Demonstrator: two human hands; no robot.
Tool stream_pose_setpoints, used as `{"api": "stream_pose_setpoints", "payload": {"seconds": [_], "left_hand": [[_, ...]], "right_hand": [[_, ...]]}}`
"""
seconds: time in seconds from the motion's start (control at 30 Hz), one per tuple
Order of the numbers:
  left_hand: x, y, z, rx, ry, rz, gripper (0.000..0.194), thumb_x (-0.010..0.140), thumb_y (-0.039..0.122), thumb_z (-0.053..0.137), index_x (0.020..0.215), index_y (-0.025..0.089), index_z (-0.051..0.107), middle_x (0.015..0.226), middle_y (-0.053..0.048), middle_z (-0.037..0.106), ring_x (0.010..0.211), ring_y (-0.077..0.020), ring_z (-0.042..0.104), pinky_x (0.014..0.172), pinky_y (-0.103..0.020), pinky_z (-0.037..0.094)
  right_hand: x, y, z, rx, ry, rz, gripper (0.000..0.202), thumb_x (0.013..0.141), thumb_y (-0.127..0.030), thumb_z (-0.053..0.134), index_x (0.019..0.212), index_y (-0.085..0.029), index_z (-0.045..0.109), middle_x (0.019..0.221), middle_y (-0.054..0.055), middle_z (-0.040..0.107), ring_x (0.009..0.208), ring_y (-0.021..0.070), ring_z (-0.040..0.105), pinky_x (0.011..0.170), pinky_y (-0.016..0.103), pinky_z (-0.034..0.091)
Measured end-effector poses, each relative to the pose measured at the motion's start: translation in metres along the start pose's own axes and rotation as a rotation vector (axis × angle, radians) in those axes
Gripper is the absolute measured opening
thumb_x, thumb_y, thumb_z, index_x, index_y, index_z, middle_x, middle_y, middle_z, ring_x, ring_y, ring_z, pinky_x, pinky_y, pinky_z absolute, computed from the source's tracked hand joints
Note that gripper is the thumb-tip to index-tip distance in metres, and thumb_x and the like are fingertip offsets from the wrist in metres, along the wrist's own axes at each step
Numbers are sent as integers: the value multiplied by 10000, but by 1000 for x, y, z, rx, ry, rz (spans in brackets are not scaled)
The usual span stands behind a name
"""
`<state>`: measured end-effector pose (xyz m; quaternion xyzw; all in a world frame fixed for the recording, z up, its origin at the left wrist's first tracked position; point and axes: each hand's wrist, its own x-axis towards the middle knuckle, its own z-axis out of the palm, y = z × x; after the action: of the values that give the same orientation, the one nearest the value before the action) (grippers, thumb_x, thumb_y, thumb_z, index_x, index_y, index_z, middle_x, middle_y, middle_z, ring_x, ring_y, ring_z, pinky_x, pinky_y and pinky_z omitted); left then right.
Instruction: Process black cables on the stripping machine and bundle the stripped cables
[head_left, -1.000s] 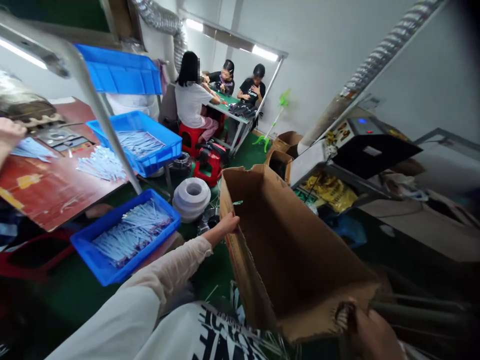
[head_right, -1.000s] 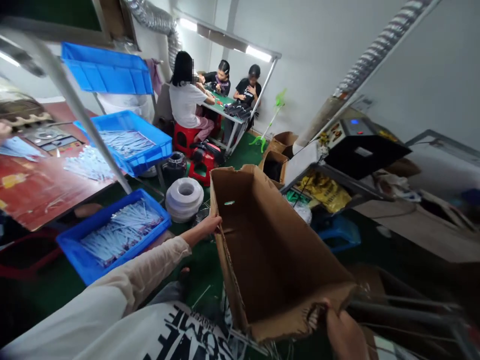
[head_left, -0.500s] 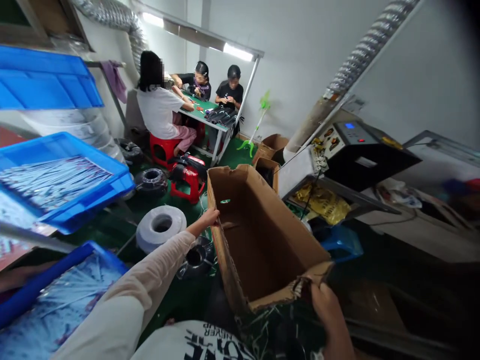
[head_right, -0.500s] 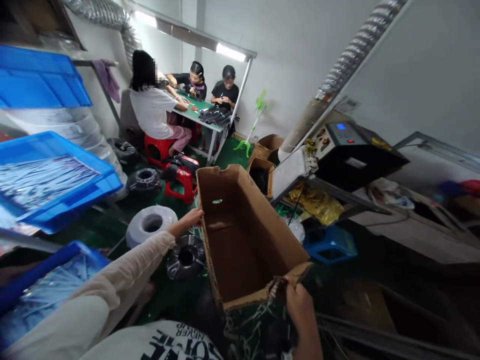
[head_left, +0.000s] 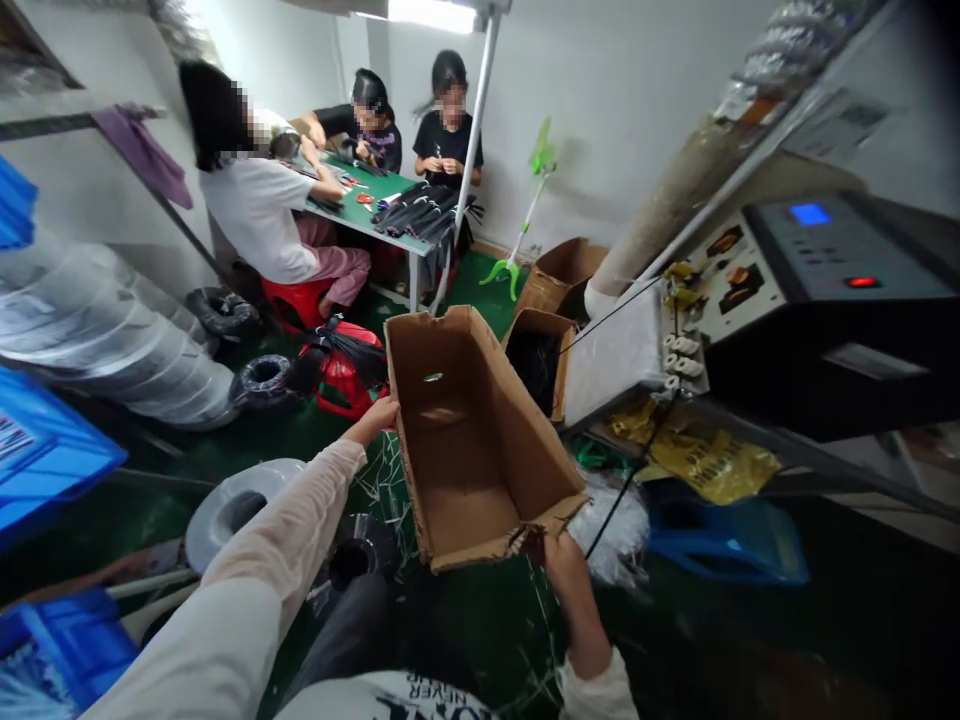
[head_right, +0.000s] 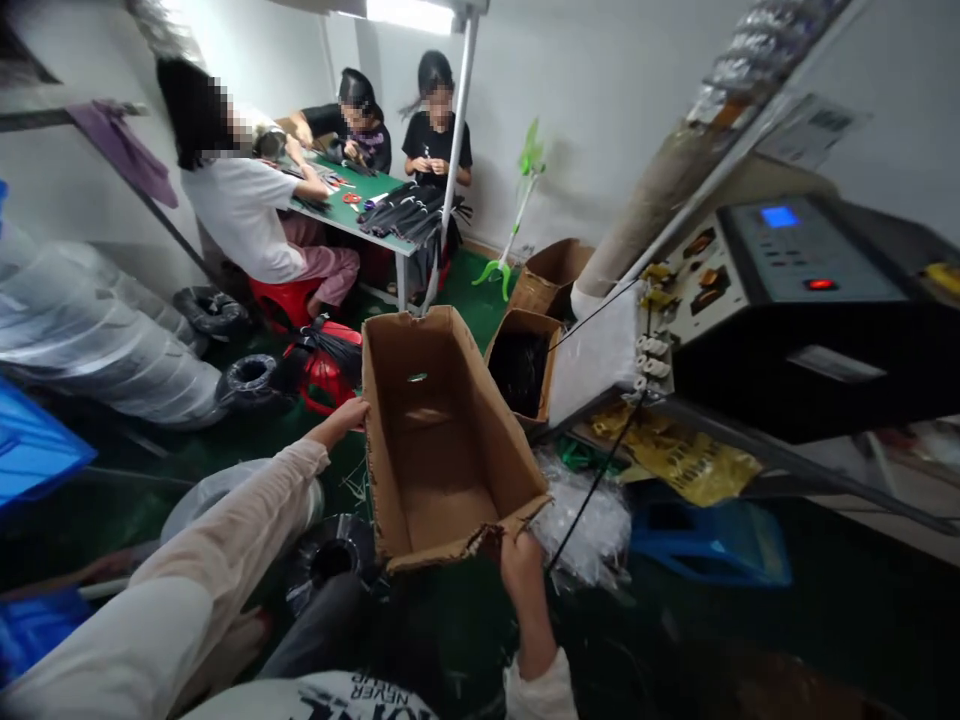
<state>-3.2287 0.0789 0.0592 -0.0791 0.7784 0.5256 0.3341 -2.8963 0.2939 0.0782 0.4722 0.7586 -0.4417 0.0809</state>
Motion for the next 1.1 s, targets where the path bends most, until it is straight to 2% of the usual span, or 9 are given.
{"api": "stream_pose_setpoints", "payload": {"seconds": [0.1,0.2,0.33,0.5,0.67,0.77,0.87,1.0,1.1], "left_hand": [[33,17,9,52,21,-7,239,884,332,553,971,115,597,803,-17,606,654,-118,575,616,-280,507],[66,31,16,89,25,7,214,881,307,556,970,117,596,793,-12,604,646,-115,570,611,-273,499],[124,54,25,146,14,21,190,882,280,543,971,119,589,778,-14,619,631,-117,583,613,-275,500],[202,85,34,140,48,47,148,847,215,531,947,121,585,731,-13,608,596,-126,569,572,-263,476],[259,103,26,65,95,36,277,680,118,536,948,137,607,679,-18,609,573,-159,564,524,-248,442],[293,114,20,72,95,45,330,627,134,539,946,137,625,669,-23,622,571,-165,571,514,-238,438],[341,121,19,108,80,39,340,610,171,549,935,130,638,647,-29,627,558,-172,578,492,-238,435],[410,118,21,155,53,-11,359,615,214,572,956,128,644,608,-26,612,532,-174,575,470,-238,431],[452,116,25,170,23,-35,401,631,232,574,1016,134,632,614,-27,609,528,-174,582,480,-248,447]], "right_hand": [[32,-5,22,197,-76,62,364,874,-447,382,763,-158,573,793,160,707,829,255,684,638,268,505],[63,-12,41,382,-116,92,310,904,-349,310,790,-155,523,845,170,707,739,215,698,618,251,518],[122,-33,54,528,-39,100,202,880,-261,331,786,-169,484,786,150,708,674,207,699,563,247,520],[195,-74,55,543,33,84,215,874,-282,356,747,-177,493,681,106,692,554,181,673,475,225,494],[231,-97,76,507,-1,127,182,863,-266,348,817,-168,495,754,112,706,611,175,688,501,214,506],[253,-106,102,557,-6,165,180,851,-278,358,810,-169,495,761,115,702,641,183,691,531,228,513],[287,-117,135,623,27,245,158,818,-297,404,767,-177,493,720,101,687,632,197,686,528,246,509],[337,-135,181,705,98,402,125,774,-304,464,721,-191,478,744,69,671,655,191,684,548,250,514],[369,-150,215,752,159,498,87,770,-272,461,742,-189,461,763,58,662,643,169,676,550,241,510]]}}
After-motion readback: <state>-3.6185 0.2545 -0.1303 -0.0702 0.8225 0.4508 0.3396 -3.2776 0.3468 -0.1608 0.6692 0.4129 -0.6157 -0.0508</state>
